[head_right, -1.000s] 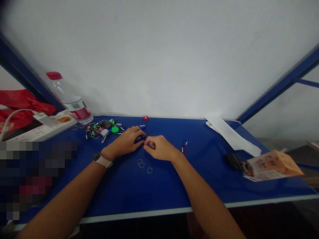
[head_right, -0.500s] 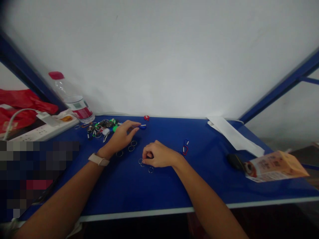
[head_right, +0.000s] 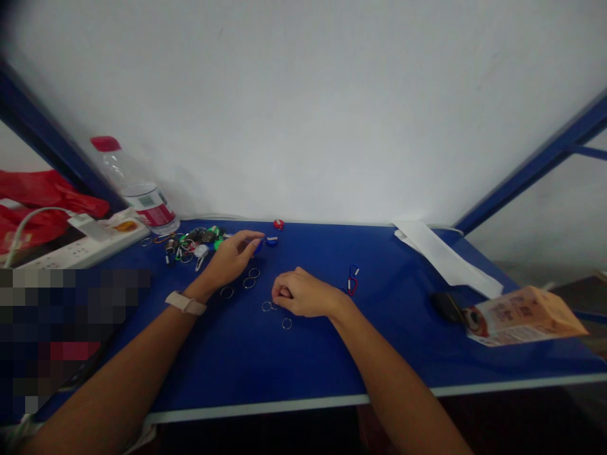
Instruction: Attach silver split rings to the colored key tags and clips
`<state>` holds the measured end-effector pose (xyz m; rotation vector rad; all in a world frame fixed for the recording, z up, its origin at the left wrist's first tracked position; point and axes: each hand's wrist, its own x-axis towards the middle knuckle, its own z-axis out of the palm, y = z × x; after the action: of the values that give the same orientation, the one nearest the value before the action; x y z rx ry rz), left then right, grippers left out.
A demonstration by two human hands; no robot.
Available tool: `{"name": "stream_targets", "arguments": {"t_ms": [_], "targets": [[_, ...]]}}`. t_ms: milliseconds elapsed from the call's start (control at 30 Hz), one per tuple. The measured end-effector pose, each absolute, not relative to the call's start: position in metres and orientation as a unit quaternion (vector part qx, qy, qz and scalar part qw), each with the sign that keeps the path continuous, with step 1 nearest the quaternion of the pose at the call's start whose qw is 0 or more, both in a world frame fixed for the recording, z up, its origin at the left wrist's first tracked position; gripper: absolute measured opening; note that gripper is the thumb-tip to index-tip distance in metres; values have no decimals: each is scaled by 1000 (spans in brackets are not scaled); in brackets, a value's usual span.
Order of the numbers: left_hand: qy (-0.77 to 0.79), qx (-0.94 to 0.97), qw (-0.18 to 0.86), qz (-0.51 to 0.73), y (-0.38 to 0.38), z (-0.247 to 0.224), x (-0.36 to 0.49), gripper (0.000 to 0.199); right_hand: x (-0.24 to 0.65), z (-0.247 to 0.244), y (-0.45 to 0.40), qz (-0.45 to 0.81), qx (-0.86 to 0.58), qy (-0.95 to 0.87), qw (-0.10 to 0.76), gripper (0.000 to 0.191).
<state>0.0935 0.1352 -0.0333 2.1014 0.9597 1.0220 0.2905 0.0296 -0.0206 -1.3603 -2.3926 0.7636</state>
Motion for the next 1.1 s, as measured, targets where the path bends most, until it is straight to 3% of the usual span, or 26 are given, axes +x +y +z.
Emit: {"name": "stream_targets", "arguments": {"t_ms": [267,500,900,1100], "targets": [[358,802,309,364,132,-31,95,28,292,-25,32,269,-480,-819,161,6],[378,771,401,320,129,-29,96,32,293,-27,32,296,-505,-782,216,6],[301,751,502,306,131,-30,96,27,304,-40,42,192,-540,-743,345,3],[286,749,521,292,130,-32,97,25,303,-37,43,145,-539,-744,368,2]]}}
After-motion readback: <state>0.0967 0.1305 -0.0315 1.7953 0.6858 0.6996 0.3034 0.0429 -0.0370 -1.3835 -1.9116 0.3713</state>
